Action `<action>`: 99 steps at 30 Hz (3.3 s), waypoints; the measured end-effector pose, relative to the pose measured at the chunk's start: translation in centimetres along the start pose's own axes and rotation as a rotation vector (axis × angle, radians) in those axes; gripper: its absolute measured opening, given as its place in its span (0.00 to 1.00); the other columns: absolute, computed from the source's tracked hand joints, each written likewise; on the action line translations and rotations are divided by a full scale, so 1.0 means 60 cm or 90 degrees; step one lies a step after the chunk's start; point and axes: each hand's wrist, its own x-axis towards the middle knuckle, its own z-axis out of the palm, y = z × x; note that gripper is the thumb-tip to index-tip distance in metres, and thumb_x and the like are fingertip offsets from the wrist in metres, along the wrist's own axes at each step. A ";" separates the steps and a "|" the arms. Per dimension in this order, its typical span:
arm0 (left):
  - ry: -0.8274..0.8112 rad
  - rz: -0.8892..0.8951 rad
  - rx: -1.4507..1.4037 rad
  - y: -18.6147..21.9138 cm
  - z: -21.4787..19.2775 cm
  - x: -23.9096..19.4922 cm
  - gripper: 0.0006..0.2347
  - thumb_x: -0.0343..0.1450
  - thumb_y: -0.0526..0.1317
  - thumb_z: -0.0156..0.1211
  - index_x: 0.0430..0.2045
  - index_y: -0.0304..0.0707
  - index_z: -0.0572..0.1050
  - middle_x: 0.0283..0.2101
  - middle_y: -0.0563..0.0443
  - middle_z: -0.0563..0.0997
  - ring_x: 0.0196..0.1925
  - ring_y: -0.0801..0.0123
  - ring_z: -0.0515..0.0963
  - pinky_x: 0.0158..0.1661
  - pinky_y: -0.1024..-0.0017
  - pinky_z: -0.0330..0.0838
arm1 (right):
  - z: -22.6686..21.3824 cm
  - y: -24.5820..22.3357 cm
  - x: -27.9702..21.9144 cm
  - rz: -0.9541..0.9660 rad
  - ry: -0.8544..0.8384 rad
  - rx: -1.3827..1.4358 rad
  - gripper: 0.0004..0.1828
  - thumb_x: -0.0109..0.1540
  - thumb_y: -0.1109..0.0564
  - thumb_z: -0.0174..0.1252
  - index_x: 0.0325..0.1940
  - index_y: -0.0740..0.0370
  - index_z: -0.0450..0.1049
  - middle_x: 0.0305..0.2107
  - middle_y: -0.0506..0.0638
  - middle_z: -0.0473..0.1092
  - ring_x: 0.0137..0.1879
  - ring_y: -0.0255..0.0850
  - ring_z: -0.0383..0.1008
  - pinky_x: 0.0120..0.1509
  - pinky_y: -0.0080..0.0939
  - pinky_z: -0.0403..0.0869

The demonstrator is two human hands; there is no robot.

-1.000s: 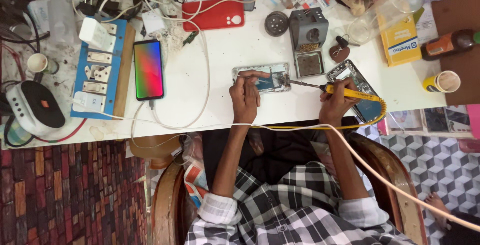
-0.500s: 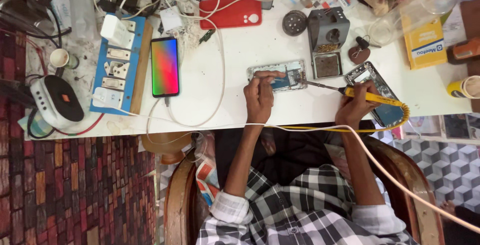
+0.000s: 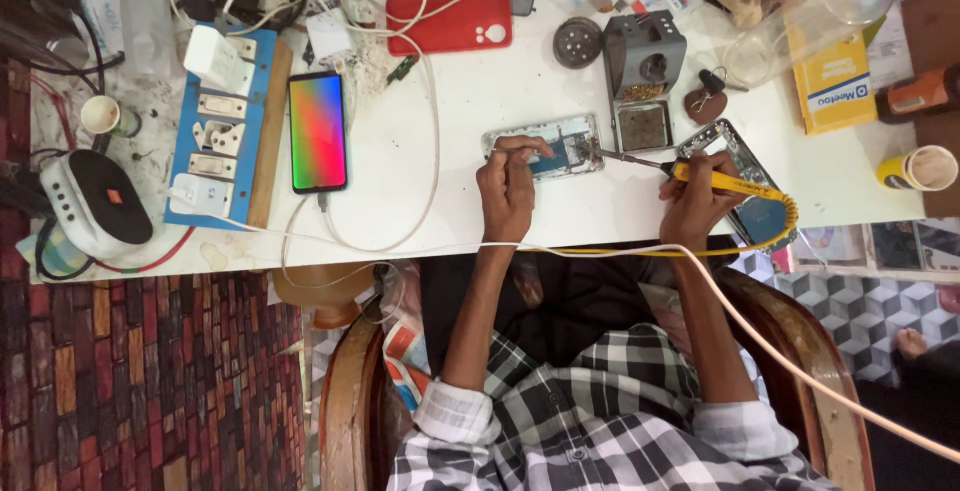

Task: The person uses a soldering iron and a metal tool to work on a small electronic circuit board placed on a cluttered workbench. The person repeatedly applies heat and manipulates components on the board while seated.

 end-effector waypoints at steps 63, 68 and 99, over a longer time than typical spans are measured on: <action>-0.263 -0.113 0.651 0.098 0.020 0.084 0.08 0.69 0.42 0.65 0.31 0.34 0.79 0.26 0.39 0.82 0.32 0.46 0.82 0.32 0.51 0.70 | 0.007 -0.024 -0.007 -0.045 0.058 0.009 0.14 0.69 0.64 0.52 0.29 0.62 0.62 0.19 0.49 0.62 0.18 0.32 0.60 0.21 0.33 0.59; -0.194 -0.243 0.498 0.153 0.018 0.094 0.12 0.73 0.49 0.61 0.31 0.38 0.79 0.16 0.48 0.75 0.19 0.64 0.75 0.27 0.62 0.65 | 0.006 -0.017 -0.005 -0.039 0.074 0.003 0.15 0.69 0.63 0.52 0.28 0.62 0.61 0.17 0.48 0.62 0.17 0.32 0.59 0.21 0.33 0.59; -0.545 -0.247 0.106 0.085 0.468 -0.188 0.19 0.75 0.51 0.52 0.30 0.30 0.77 0.26 0.39 0.81 0.28 0.53 0.82 0.34 0.58 0.76 | -0.002 0.007 0.002 0.016 0.077 0.033 0.12 0.69 0.64 0.54 0.32 0.62 0.63 0.22 0.51 0.68 0.18 0.33 0.62 0.21 0.33 0.59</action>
